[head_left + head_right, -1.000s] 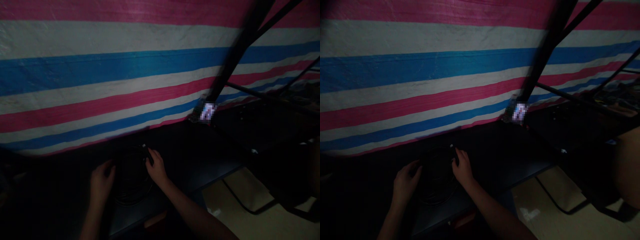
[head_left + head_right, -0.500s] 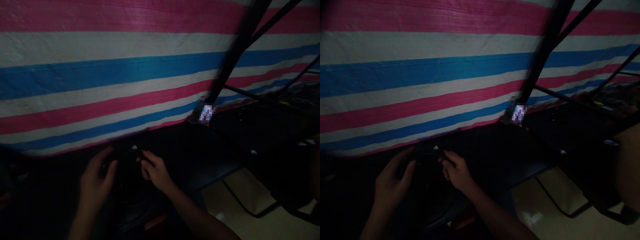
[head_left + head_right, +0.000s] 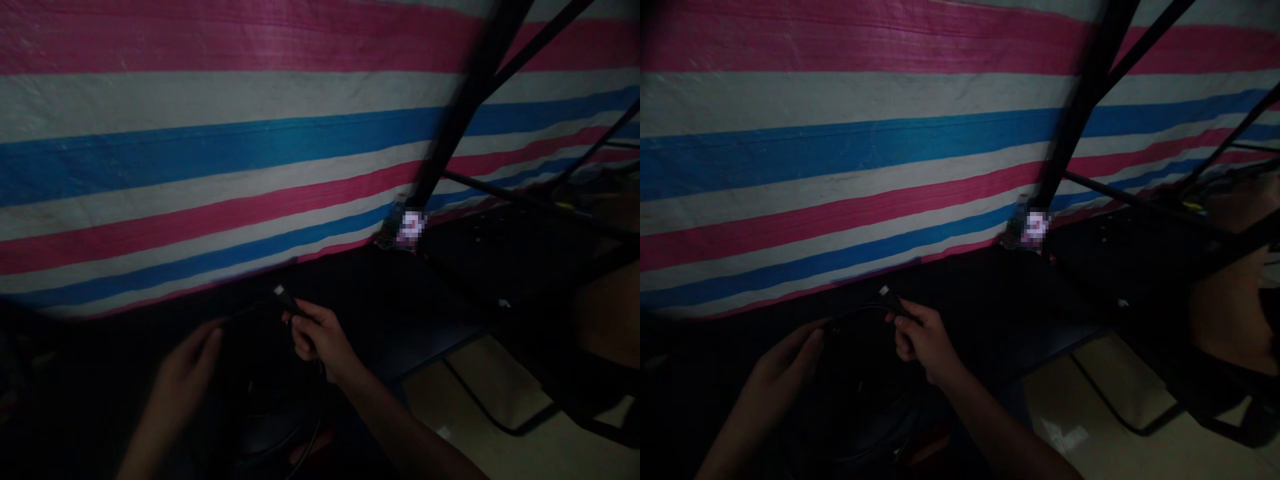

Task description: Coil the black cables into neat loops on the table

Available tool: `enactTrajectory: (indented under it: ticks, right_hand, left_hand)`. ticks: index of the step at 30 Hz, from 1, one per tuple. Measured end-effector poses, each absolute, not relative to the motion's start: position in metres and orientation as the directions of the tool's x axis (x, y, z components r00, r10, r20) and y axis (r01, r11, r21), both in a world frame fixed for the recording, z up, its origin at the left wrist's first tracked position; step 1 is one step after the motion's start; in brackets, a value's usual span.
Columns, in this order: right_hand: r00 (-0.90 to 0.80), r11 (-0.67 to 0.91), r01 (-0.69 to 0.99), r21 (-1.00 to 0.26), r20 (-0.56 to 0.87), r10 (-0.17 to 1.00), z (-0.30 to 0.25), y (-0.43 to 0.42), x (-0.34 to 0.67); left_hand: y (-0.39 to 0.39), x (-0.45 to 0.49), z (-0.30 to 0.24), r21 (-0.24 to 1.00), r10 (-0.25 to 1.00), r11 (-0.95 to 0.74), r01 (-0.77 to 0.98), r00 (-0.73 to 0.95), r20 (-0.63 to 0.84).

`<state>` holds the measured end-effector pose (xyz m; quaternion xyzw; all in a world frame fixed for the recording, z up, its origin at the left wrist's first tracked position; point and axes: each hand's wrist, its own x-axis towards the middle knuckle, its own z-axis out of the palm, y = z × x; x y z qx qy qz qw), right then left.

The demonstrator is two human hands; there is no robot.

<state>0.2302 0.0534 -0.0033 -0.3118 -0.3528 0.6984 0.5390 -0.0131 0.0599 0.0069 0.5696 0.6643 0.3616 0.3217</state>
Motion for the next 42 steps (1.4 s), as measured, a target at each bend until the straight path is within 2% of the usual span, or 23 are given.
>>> enactTrajectory:
  ticks: [2,5,10,13,16,19,21,23,26,29,34,38,42]
  right_hand:
    - [-0.243,-0.197,-0.538,-0.820,-0.072,0.967,0.001,0.053,0.236]
    - [-0.311,-0.241,-0.521,-0.819,-0.081,0.947,0.012,0.052,0.247]
    - [-0.481,-0.298,-0.396,-0.868,-0.080,0.873,0.037,0.049,0.272]
    - [-0.667,-0.316,-0.203,-0.927,-0.105,0.738,0.046,0.045,0.285]
    - [-0.794,-0.258,0.014,-0.966,-0.168,0.584,0.049,0.040,0.290]
    - [-0.858,-0.066,0.167,-0.984,-0.178,0.482,0.051,0.035,0.289]
    - [-0.858,0.100,0.242,-0.965,-0.165,0.486,0.054,0.031,0.287]
    - [-0.830,0.178,0.314,-0.933,-0.179,0.529,0.057,0.028,0.287]
    - [-0.781,0.153,0.388,-0.909,-0.236,0.579,0.062,0.024,0.290]
    - [-0.755,0.103,0.423,-0.900,-0.287,0.590,0.063,0.020,0.293]
    - [-0.689,0.065,0.420,-0.905,-0.271,0.672,0.061,0.014,0.299]
    - [-0.677,0.084,0.386,-0.919,-0.221,0.702,0.058,0.010,0.308]
    - [-0.694,0.108,0.365,-0.925,-0.194,0.693,0.054,0.006,0.321]
  left_hand:
    - [0.056,-0.012,0.003,0.912,0.979,0.192,0.362,-0.132,-0.154]
    - [0.047,-0.007,0.002,0.940,0.948,0.312,0.137,-0.111,-0.299]
    - [0.026,0.007,0.013,0.927,0.928,0.374,-0.037,0.016,-0.373]
    - [0.014,0.015,0.019,0.928,0.917,0.368,-0.056,0.185,-0.352]
    - [0.001,0.027,0.022,0.940,0.894,0.341,0.017,0.302,-0.330]
    - [-0.007,0.047,0.026,0.955,0.879,0.249,0.159,0.378,-0.292]
    - [-0.009,0.060,0.030,0.958,0.883,0.148,0.248,0.404,-0.240]
    - [-0.010,0.070,0.030,0.939,0.908,0.036,0.341,0.382,-0.174]
    - [-0.014,0.074,0.022,0.868,0.938,-0.098,0.487,0.336,-0.083]
    - [-0.020,0.071,0.006,0.795,0.964,-0.141,0.591,0.265,-0.026]
    - [-0.022,0.063,0.001,0.800,0.968,-0.228,0.554,0.216,0.126]
    - [-0.017,0.052,0.011,0.827,0.976,-0.199,0.525,0.186,0.116]
    - [-0.018,0.030,0.007,0.786,0.983,-0.186,0.590,0.121,0.142]
